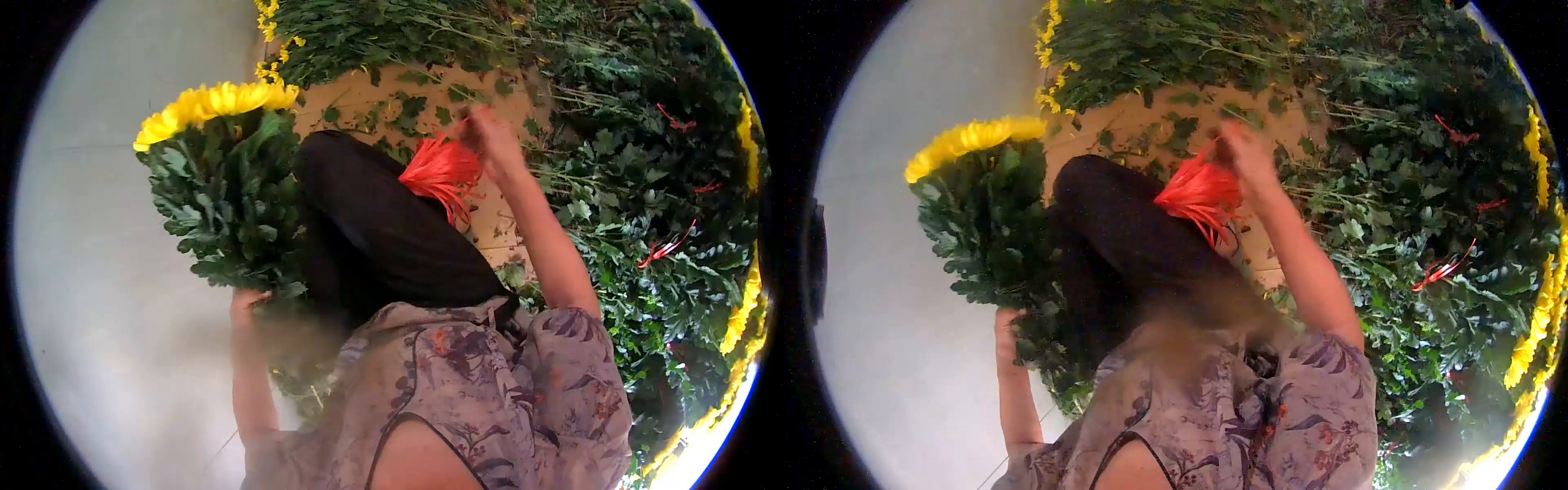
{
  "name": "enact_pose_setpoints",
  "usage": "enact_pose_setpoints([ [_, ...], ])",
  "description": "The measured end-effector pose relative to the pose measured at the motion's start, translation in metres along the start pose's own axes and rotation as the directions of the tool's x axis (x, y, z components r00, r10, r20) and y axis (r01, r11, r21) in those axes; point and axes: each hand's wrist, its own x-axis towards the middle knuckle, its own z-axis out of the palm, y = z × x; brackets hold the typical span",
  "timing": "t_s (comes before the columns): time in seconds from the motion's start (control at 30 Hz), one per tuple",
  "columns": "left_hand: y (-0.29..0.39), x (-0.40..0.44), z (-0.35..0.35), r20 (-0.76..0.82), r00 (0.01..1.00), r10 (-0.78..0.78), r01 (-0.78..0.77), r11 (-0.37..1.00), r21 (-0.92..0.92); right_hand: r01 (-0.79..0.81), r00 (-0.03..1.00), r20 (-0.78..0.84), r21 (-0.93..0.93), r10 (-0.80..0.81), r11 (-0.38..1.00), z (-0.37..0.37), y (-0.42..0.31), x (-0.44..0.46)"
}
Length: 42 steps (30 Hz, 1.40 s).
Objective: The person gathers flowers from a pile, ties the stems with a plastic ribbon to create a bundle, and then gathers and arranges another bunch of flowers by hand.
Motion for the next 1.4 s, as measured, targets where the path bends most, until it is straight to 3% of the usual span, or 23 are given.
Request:
enact_pose_setpoints([
  [0.07,0.006,-0.010,-0.007,-0.016,1.000,0.017,-0.018,1.000,-0.002,0.352,0.916,-0.254,0.140,-0.310,0.925,0.005,-0.038,0.008],
  [0.13,0.022,-0.027,-0.006,-0.067,0.997,0.030,-0.030,0.999,0.012,0.539,0.831,-0.238,0.118,-0.503,0.834,-0.010,-0.087,0.016],
  [0.2,0.039,-0.038,-0.001,-0.105,0.994,0.042,-0.039,0.999,0.034,0.765,0.633,-0.400,0.193,-0.663,0.614,0.012,-0.147,0.011],
  [0.27,0.053,-0.053,0.005,-0.151,0.987,0.060,-0.050,0.997,0.064,0.956,0.240,-0.355,-0.077,-0.904,0.284,0.048,-0.212,-0.009],
  [0.3,0.060,-0.055,0.009,-0.162,0.985,0.058,-0.047,0.996,0.074,0.965,0.189,-0.171,-0.148,-0.967,0.215,0.078,-0.210,-0.016],
  [0.33,0.066,-0.058,0.014,-0.168,0.984,0.063,-0.050,0.996,0.081,0.880,0.202,0.011,-0.442,-0.979,0.176,0.096,-0.193,-0.020],
  [0.37,0.073,-0.059,0.022,-0.163,0.985,0.059,-0.044,0.995,0.092,0.816,0.356,0.271,-0.556,-0.895,0.156,0.117,-0.158,-0.025],
  [0.43,0.084,-0.056,0.035,-0.145,0.988,0.047,-0.031,0.993,0.113,0.757,0.553,0.705,-0.648,-0.445,-0.086,0.161,-0.088,-0.035],
  [0.47,0.089,-0.053,0.040,-0.135,0.990,0.039,-0.023,0.992,0.120,0.938,0.305,0.848,-0.346,-0.433,-0.017,0.185,-0.038,-0.054],
  [0.5,0.093,-0.048,0.047,-0.116,0.993,0.031,-0.016,0.992,0.127,0.811,0.390,0.856,-0.144,-0.341,0.567,0.208,-0.015,-0.088],
  [0.6,0.104,-0.028,0.065,-0.055,0.998,-0.011,0.019,0.988,0.153,0.697,0.340,0.884,-0.007,-0.322,0.718,0.218,0.019,-0.122],
  [0.67,0.109,-0.013,0.076,0.000,0.999,-0.042,0.041,0.984,0.172,0.610,0.483,0.839,-0.116,-0.252,0.784,0.204,0.009,-0.123],
  [0.7,0.112,-0.005,0.082,0.030,0.998,-0.060,0.054,0.982,0.181,0.616,0.473,0.845,-0.115,-0.249,0.780,0.194,0.000,-0.121],
  [0.77,0.117,0.010,0.093,0.080,0.992,-0.101,0.082,0.974,0.210,0.841,0.222,0.920,-0.013,-0.323,0.541,0.174,-0.020,-0.121],
  [0.87,0.111,0.032,0.106,0.045,0.996,-0.074,0.051,0.924,0.379,0.752,0.243,0.965,-0.126,-0.094,0.647,0.163,-0.049,-0.146],
  [0.93,0.088,0.048,0.117,-0.019,0.993,0.112,-0.064,0.688,0.722,0.849,0.126,0.988,-0.063,-0.086,0.525,0.184,-0.066,-0.151],
  [0.97,0.074,0.056,0.125,0.000,0.952,0.305,-0.100,0.312,0.945,0.920,0.009,0.998,0.018,-0.066,0.392,0.195,-0.067,-0.151],
  [1.03,0.055,0.066,0.150,-0.037,0.989,0.140,-0.015,0.349,0.937,0.948,-0.005,0.991,0.047,-0.132,0.316,0.211,-0.043,-0.128],
  [1.07,0.020,0.071,0.147,0.102,0.968,0.229,-0.144,0.175,0.974,0.929,0.079,0.976,0.002,-0.202,0.371,0.217,-0.013,-0.105],
  [1.1,0.018,0.077,0.158,-0.042,0.998,0.042,0.036,0.145,0.989,0.845,0.243,0.965,-0.162,-0.097,0.509,0.219,0.006,-0.082],
  [1.13,0.027,0.074,0.169,-0.102,0.989,0.104,0.080,0.200,0.977,0.394,0.590,0.794,-0.443,0.149,0.805,0.217,0.027,-0.066],
  [1.23,0.022,0.061,0.172,-0.116,0.945,0.306,0.027,0.282,0.959,0.107,0.656,0.735,-0.313,0.170,0.944,0.220,0.040,-0.050],
  [1.4,0.014,0.053,0.170,-0.036,0.833,0.552,-0.194,0.352,0.916,0.103,0.558,0.804,-0.314,0.207,0.944,0.223,0.039,-0.049],
])
